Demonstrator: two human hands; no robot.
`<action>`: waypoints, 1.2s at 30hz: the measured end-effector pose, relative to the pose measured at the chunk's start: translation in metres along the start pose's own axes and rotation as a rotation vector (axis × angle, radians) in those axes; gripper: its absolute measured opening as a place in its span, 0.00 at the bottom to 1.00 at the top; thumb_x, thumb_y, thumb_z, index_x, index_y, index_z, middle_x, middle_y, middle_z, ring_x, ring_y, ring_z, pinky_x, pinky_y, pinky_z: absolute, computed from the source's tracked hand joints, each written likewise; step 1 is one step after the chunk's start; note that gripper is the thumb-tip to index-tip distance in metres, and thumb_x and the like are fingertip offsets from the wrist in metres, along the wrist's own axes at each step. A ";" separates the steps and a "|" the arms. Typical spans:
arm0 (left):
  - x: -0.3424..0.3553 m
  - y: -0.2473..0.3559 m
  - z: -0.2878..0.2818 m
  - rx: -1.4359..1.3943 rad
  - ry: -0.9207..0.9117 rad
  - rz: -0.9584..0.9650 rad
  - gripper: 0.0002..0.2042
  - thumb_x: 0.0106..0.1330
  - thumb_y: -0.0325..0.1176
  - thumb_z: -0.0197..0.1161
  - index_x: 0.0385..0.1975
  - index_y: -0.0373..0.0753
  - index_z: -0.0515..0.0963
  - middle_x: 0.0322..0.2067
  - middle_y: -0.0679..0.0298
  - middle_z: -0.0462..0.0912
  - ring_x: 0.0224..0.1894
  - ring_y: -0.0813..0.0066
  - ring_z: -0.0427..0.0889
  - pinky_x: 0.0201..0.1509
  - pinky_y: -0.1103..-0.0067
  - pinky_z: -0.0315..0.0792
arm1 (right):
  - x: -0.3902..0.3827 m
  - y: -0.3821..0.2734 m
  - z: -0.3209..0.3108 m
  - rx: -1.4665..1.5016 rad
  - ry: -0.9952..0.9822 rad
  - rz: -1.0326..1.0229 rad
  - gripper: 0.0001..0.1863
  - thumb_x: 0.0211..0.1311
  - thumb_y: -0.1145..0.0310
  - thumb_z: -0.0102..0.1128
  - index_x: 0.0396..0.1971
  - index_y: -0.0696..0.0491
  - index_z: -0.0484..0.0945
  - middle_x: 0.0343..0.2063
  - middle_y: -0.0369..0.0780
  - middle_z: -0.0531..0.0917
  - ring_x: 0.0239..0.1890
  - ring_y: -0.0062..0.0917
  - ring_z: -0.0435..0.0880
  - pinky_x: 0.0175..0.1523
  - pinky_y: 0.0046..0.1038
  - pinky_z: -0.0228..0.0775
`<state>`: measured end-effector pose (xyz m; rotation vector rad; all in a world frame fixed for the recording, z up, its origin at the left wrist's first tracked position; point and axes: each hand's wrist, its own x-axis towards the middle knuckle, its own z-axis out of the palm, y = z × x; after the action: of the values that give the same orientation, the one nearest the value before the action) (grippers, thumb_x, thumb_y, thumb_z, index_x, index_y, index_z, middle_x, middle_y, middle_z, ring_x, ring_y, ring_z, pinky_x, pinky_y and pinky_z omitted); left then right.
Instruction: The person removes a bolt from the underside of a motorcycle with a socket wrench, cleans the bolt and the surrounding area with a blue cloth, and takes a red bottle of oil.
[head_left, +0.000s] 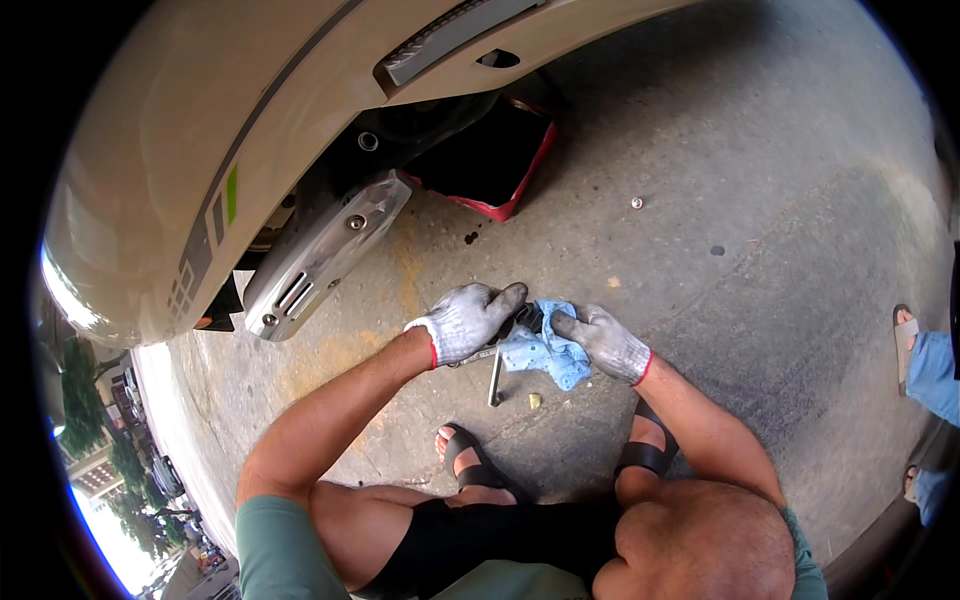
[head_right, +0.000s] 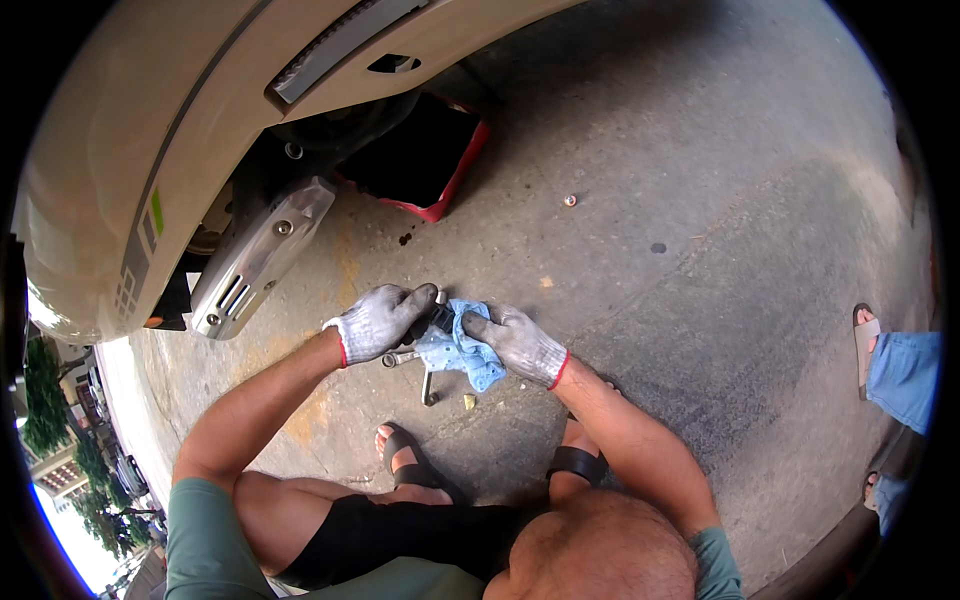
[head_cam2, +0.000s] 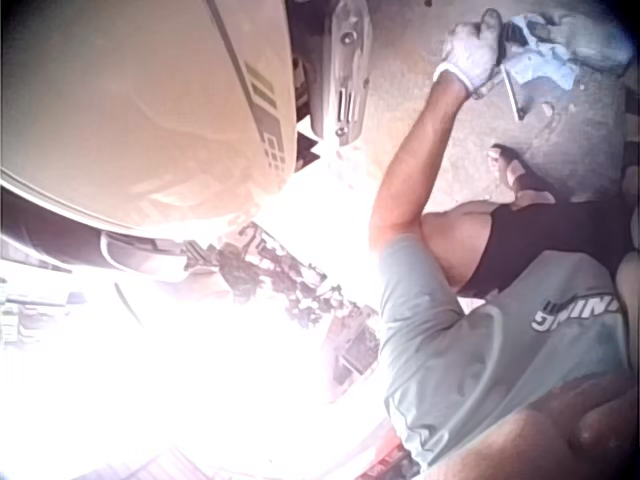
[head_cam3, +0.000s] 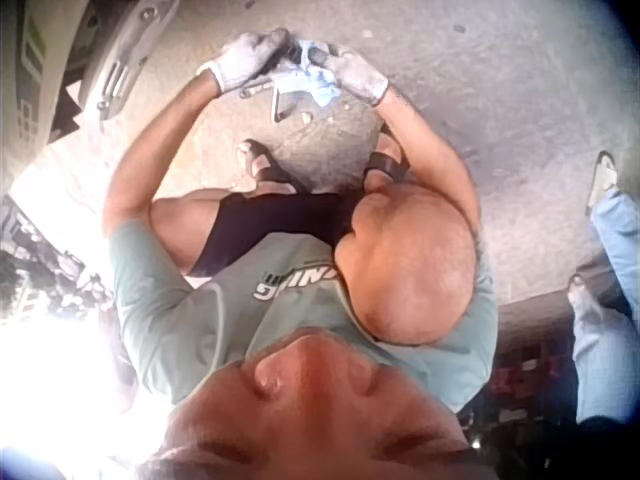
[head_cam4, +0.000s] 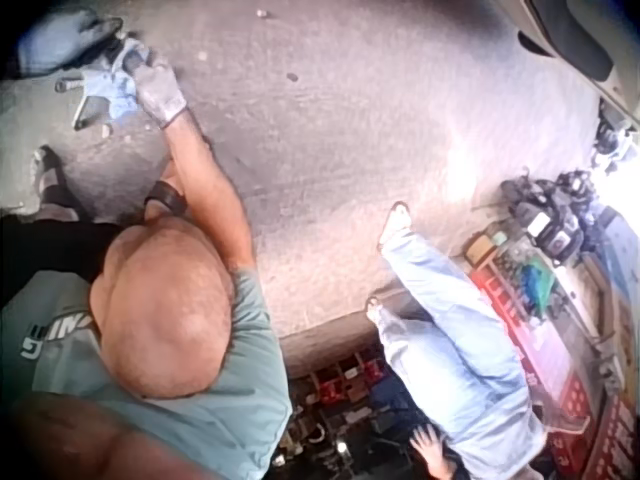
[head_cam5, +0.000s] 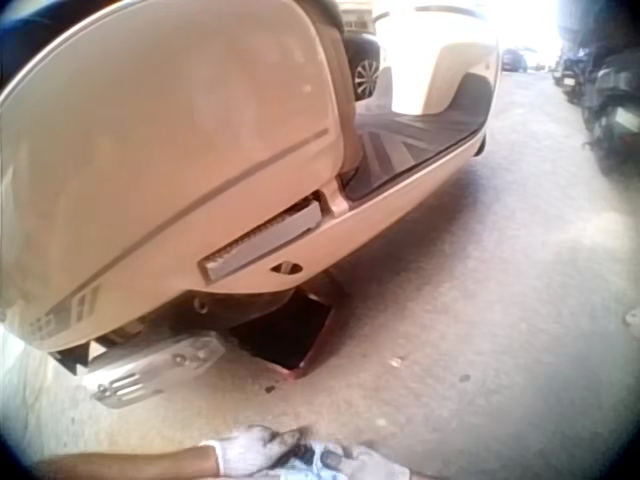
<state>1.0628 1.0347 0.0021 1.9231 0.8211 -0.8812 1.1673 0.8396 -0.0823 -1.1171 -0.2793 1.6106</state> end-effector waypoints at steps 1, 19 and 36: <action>0.001 -0.003 0.002 -0.136 -0.012 -0.039 0.30 0.73 0.58 0.45 0.26 0.34 0.78 0.16 0.62 0.72 0.24 0.70 0.75 0.32 0.73 0.70 | 0.001 -0.002 0.000 -0.124 0.010 -0.043 0.18 0.72 0.60 0.55 0.50 0.60 0.78 0.40 0.37 0.84 0.41 0.16 0.81 0.45 0.23 0.75; -0.003 -0.025 -0.014 -0.032 0.088 0.168 0.18 0.72 0.44 0.51 0.38 0.33 0.77 0.26 0.61 0.78 0.30 0.74 0.76 0.37 0.73 0.72 | -0.005 0.001 -0.058 0.012 0.420 -0.142 0.22 0.70 0.64 0.57 0.56 0.64 0.74 0.42 0.38 0.84 0.43 0.20 0.81 0.53 0.24 0.74; -0.006 -0.030 0.008 -0.045 0.122 0.332 0.17 0.73 0.43 0.51 0.39 0.33 0.76 0.30 0.58 0.79 0.34 0.68 0.78 0.40 0.71 0.72 | 0.016 -0.019 0.008 -0.356 0.113 0.031 0.23 0.68 0.54 0.58 0.47 0.61 0.80 0.39 0.47 0.86 0.39 0.33 0.86 0.46 0.33 0.76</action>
<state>1.0330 1.0392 -0.0086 2.0135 0.5620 -0.5459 1.1740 0.8633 -0.0737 -1.4836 -0.4901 1.5548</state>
